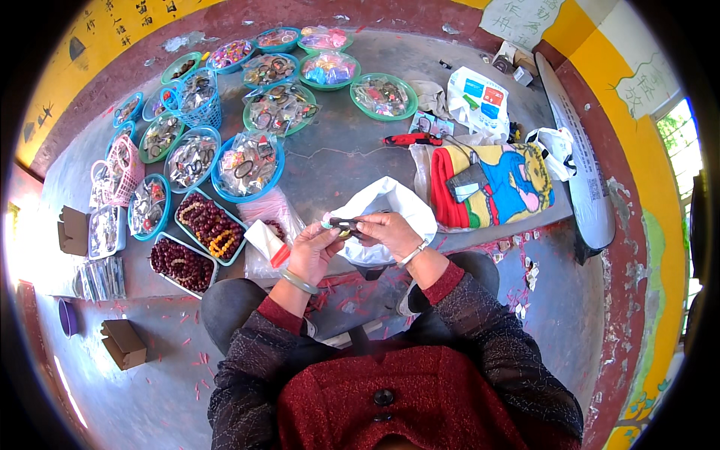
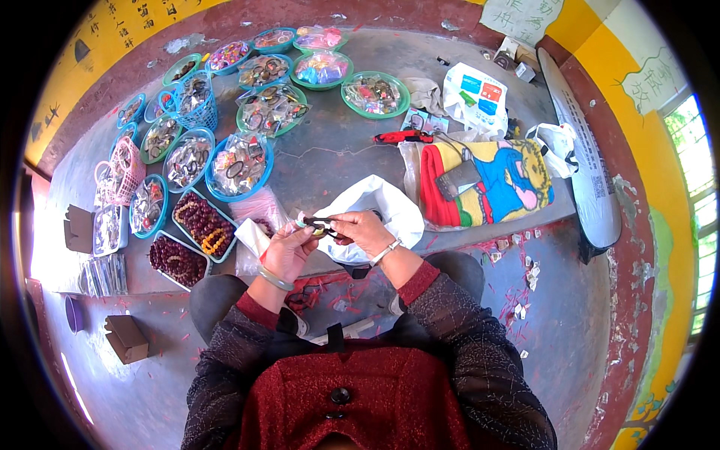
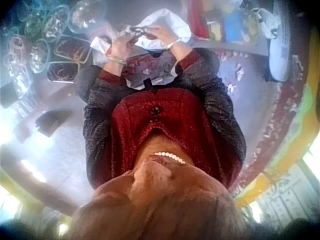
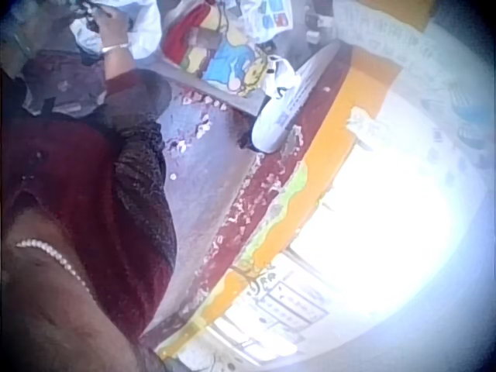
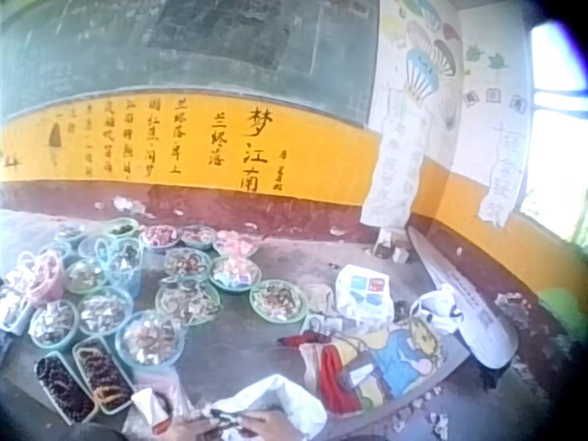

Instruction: The person sits on the floor and sorts through small items, including beads and hair accessories, from a white bag. They handle the items by hand, picking them up and placing them into a cardboard box.

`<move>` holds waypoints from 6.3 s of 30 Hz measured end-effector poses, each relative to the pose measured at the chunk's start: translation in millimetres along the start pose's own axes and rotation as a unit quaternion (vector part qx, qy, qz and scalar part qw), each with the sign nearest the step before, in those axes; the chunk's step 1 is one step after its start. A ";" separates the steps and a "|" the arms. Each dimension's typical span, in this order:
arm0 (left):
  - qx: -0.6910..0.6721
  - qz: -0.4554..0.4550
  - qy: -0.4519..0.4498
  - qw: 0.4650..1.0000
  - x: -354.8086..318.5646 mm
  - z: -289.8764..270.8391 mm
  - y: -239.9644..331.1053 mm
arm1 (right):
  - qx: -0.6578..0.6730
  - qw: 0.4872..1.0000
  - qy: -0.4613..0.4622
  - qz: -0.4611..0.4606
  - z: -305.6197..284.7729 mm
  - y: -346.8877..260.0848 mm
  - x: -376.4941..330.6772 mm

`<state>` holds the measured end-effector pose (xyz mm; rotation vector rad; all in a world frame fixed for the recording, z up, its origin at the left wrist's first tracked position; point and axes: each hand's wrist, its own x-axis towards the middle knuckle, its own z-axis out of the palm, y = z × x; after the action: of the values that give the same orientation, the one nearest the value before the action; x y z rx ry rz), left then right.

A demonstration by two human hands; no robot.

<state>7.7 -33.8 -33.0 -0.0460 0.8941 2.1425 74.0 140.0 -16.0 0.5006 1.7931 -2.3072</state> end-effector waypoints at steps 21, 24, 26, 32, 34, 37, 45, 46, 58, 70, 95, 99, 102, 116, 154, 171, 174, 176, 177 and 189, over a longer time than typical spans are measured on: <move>0.005 -0.068 -0.079 0.995 -5.3 6.0 -1.8 | -0.012 0.999 -0.042 0.023 -6.4 6.5 5.0; 0.013 -0.068 -0.086 0.994 -7.2 8.3 -1.0 | -0.013 0.999 -0.033 -0.002 -5.0 5.7 4.1; 0.057 -0.061 -0.080 0.993 -9.0 9.6 1.4 | -0.032 0.999 -0.028 -0.025 -7.0 2.3 4.6; 0.411 0.030 -0.023 0.911 -0.7 5.5 8.7 | -0.337 0.933 -0.051 -0.117 -14.3 -12.9 -1.2; 0.515 0.048 -0.081 0.852 1.2 1.1 5.3 | -0.454 0.873 -0.089 -0.152 -13.5 -11.5 -2.4; 0.497 -0.005 -0.121 0.860 -0.3 3.3 0.9 | -0.457 0.863 -0.060 -0.205 -7.9 1.1 -1.4; 0.258 -0.110 -0.023 0.960 3.8 3.3 -3.5 | -0.138 0.988 0.015 -0.074 -14.3 6.9 8.2; 0.230 -0.103 -0.016 0.968 3.5 2.1 -4.8 | -0.100 0.994 0.005 -0.037 -14.9 6.0 8.7; 0.112 -0.073 -0.009 0.991 3.9 -1.7 -7.3 | -0.101 0.991 0.023 -0.082 -3.0 11.6 6.7; 0.120 -0.091 0.001 0.989 1.9 3.1 -5.7 | 0.024 0.997 0.067 -0.039 -1.9 9.4 5.4; 0.144 -0.098 0.011 0.985 3.1 -1.8 -5.9 | -0.056 0.997 0.030 -0.046 -9.7 17.7 11.6; 0.139 -0.066 0.029 0.988 3.2 -0.7 -8.6 | -0.132 0.991 0.028 -0.029 -5.0 16.1 9.8; 0.165 -0.058 0.031 0.984 0.6 7.4 -5.9 | -0.085 0.995 0.034 -0.036 -3.5 17.6 9.3; 0.199 -0.005 0.035 0.979 6.9 -4.6 -16.5 | -0.037 0.999 -0.012 0.003 -4.1 10.1 7.3; 0.154 -0.088 -0.005 0.984 3.5 -4.1 -13.1 | -0.082 0.996 0.001 -0.041 -4.0 12.4 7.7; 0.102 -0.089 0.008 0.991 2.9 -0.7 -8.3 | -0.007 0.999 0.019 0.026 -14.7 23.8 12.7; 0.109 -0.088 0.002 0.990 3.2 -2.0 -8.7 | -0.063 0.998 0.002 -0.022 -8.4 18.4 13.0; 0.162 -0.085 0.001 0.983 2.7 -2.9 -11.0 | -0.025 1.000 -0.014 -0.012 -2.4 11.2 9.1; 0.188 -0.084 -0.001 0.979 2.6 -1.7 -11.7 | -0.007 1.000 -0.021 -0.007 -1.4 9.1 7.6; 0.222 -0.129 -0.005 0.966 -1.1 6.2 -9.3 | -0.284 0.935 0.012 -0.210 -10.6 -12.6 3.2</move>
<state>16.3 -26.7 -33.4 0.0715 1.2704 1.6639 68.4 153.7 -8.0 0.0466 2.6440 -1.8385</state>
